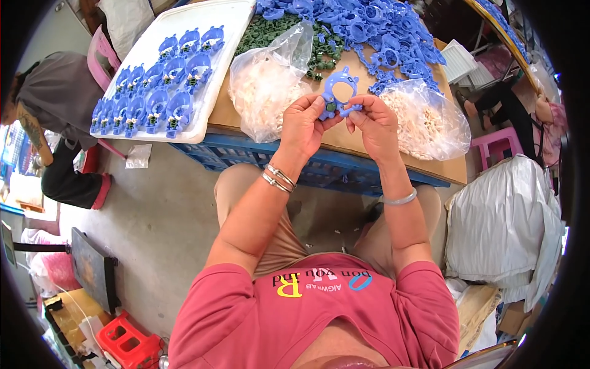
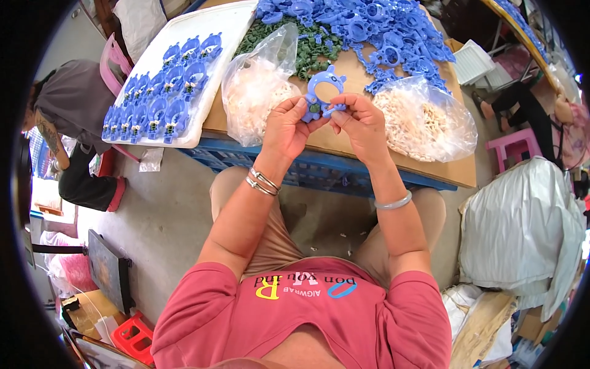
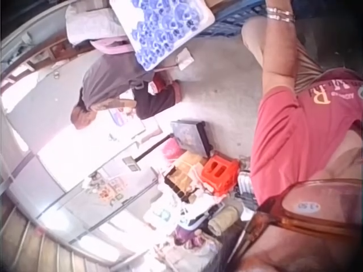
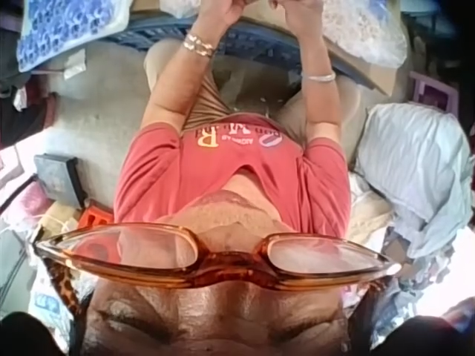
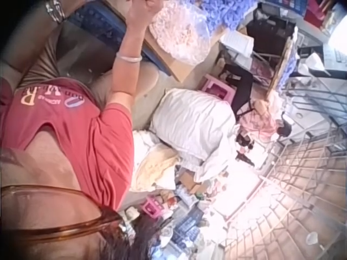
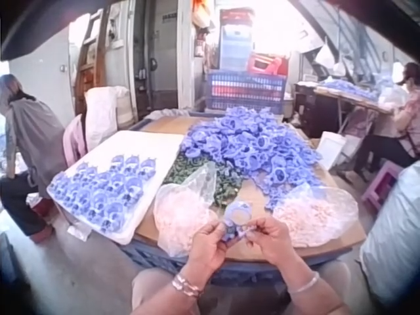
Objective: Assembling small white decorations onto blue circular plastic frames in a workshop setting.
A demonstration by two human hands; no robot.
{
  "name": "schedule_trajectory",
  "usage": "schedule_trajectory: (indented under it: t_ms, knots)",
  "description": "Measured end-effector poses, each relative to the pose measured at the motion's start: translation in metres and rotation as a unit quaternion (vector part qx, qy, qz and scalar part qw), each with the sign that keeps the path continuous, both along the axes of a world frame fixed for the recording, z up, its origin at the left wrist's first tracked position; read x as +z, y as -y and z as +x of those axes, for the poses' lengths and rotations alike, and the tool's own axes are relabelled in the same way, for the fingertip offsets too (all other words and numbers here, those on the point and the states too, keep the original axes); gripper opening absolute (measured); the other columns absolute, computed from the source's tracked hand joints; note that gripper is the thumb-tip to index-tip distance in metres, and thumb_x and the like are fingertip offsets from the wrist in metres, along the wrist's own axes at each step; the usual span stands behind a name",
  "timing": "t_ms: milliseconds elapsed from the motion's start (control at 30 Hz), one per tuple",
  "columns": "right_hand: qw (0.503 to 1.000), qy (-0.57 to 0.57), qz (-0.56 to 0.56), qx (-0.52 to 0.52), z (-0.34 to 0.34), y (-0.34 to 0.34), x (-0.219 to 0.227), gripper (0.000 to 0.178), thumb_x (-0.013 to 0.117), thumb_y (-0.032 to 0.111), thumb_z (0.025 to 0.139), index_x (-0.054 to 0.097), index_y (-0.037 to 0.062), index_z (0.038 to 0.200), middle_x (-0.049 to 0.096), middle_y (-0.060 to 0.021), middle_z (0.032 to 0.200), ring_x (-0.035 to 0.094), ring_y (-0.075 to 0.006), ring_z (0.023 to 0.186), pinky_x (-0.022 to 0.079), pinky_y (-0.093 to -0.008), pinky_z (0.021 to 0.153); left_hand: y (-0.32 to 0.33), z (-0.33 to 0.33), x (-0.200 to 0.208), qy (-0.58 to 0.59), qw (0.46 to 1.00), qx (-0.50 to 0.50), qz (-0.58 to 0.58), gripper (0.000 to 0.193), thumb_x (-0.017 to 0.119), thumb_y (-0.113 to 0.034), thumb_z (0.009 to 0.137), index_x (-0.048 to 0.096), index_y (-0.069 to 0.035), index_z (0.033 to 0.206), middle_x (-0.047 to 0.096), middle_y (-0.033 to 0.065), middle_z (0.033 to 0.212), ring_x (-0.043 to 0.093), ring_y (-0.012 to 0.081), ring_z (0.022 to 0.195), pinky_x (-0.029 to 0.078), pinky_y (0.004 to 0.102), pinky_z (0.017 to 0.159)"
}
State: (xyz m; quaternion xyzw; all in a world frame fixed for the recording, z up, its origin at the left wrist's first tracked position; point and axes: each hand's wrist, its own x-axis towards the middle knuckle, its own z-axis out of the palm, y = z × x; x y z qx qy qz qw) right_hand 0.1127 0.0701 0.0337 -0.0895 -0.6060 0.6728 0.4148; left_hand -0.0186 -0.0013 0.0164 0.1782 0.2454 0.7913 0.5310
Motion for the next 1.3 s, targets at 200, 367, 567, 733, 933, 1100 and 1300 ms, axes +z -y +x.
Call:
schedule_trajectory:
  t_ms: [200,367,567,733,933,1100,1300]
  knots:
    - [0.999,0.02,0.035,-0.034,0.002,-0.002,-0.001,0.019,0.053,-0.005,0.079,0.053,-0.0026,0.098,0.057,-0.0078,0.086,0.052,-0.012,0.066,0.044,-0.0237,0.056,0.0,0.002,0.006,0.005,1.0,0.013,0.001,0.013,0.048,-0.004,0.085,0.054,0.005,0.093,0.057,0.0109,0.085,0.058,0.0191,0.076,0.054,0.0384,0.07]
    - [0.997,0.042,0.027,-0.053,0.003,0.001,0.005,0.021,0.054,-0.004,0.078,0.055,-0.0036,0.099,0.056,-0.0055,0.082,0.052,-0.0082,0.066,0.045,-0.0205,0.056,0.001,0.006,0.007,-0.074,0.996,0.047,0.002,0.014,0.049,-0.003,0.084,0.054,0.006,0.094,0.058,0.0107,0.085,0.059,0.0175,0.074,0.054,0.0339,0.068]
    - [0.945,0.151,0.233,-0.175,0.004,0.006,0.012,0.019,0.058,-0.003,0.075,0.058,-0.001,0.094,0.055,-0.0049,0.084,0.052,-0.008,0.064,0.043,-0.02,0.053,0.001,0.006,0.007,-0.183,0.979,0.083,-0.019,0.014,0.048,-0.004,0.085,0.055,0.005,0.094,0.059,0.0107,0.087,0.06,0.0175,0.075,0.054,0.0327,0.069]
    - [0.938,0.148,0.249,-0.19,0.005,0.004,0.013,0.02,0.06,-0.003,0.072,0.059,0.0,0.092,0.053,-0.0057,0.086,0.052,-0.0101,0.063,0.044,-0.0208,0.054,0.002,0.007,0.008,-0.24,0.965,0.099,-0.025,0.016,0.048,-0.003,0.085,0.055,0.006,0.095,0.059,0.01,0.087,0.059,0.0157,0.075,0.053,0.0299,0.069]
    - [0.876,0.145,0.395,-0.237,0.005,0.005,0.015,0.023,0.064,-0.002,0.069,0.06,0.001,0.091,0.052,-0.0068,0.084,0.053,-0.0129,0.066,0.043,-0.0233,0.056,0.004,0.011,0.009,-0.271,0.955,0.117,-0.021,0.014,0.05,-0.003,0.083,0.057,0.005,0.093,0.059,0.0063,0.082,0.057,0.0109,0.07,0.05,0.0235,0.064]
    - [0.898,0.155,0.349,-0.219,0.005,0.002,0.011,0.022,0.064,-0.001,0.07,0.061,0.001,0.091,0.053,-0.0055,0.078,0.052,-0.0122,0.067,0.042,-0.022,0.058,0.005,0.012,0.011,-0.197,0.977,0.069,-0.034,0.014,0.05,-0.003,0.084,0.057,0.005,0.092,0.059,0.0067,0.082,0.057,0.0115,0.07,0.051,0.0252,0.065]
    - [0.947,0.147,0.241,-0.152,0.006,-0.001,0.004,0.016,0.061,-0.002,0.072,0.062,0.0009,0.088,0.056,-0.0045,0.08,0.052,-0.0103,0.068,0.042,-0.0211,0.059,0.002,0.009,0.01,-0.178,0.978,0.101,-0.031,0.016,0.046,-0.004,0.085,0.055,0.005,0.096,0.058,0.0098,0.084,0.059,0.0171,0.074,0.053,0.0334,0.068]
